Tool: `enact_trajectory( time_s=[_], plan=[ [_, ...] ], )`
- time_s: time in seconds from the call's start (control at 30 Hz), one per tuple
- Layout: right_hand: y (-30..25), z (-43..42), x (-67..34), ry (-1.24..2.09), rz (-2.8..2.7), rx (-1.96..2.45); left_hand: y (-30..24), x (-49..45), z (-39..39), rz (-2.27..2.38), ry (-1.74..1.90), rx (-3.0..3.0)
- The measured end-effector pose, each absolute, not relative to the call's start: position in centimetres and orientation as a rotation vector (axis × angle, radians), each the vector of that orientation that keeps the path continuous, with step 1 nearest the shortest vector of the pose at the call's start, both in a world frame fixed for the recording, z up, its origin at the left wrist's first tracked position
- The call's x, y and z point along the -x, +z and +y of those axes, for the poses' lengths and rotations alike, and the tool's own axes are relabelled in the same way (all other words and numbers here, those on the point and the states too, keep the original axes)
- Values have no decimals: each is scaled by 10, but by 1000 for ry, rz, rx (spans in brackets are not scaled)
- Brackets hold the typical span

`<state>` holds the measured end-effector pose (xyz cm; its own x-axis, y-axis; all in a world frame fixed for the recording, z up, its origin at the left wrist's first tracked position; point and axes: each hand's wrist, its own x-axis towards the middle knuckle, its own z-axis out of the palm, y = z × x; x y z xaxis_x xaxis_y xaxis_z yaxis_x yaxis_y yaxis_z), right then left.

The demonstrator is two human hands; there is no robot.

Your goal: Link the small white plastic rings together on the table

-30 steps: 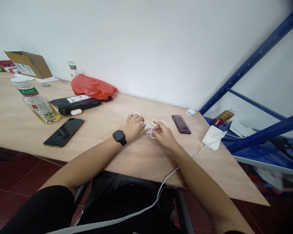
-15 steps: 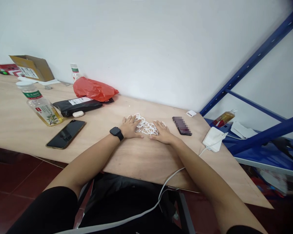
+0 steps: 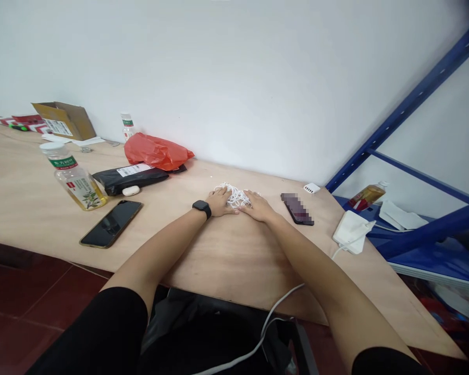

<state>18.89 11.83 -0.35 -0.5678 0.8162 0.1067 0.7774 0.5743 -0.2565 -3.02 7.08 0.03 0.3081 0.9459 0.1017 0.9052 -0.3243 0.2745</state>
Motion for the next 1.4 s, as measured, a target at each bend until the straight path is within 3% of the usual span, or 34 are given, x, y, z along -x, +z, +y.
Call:
enact_trajectory(
  time_s=[0.3,0.57,0.97,1.4],
  plan=[
    [4,118,-197,177,-2561,1282,3,27,89,1908,610,-2359],
    [-2,117,-198,474,-2379,1266,16,15,63,1908,914,-2299],
    [-4,113,-196,1039,-1671,1074,32,-4,24,1646,957,-2336],
    [2,78,-176,1041,-1512,994,20,-22,28,916,1041,-1706]
  ],
)
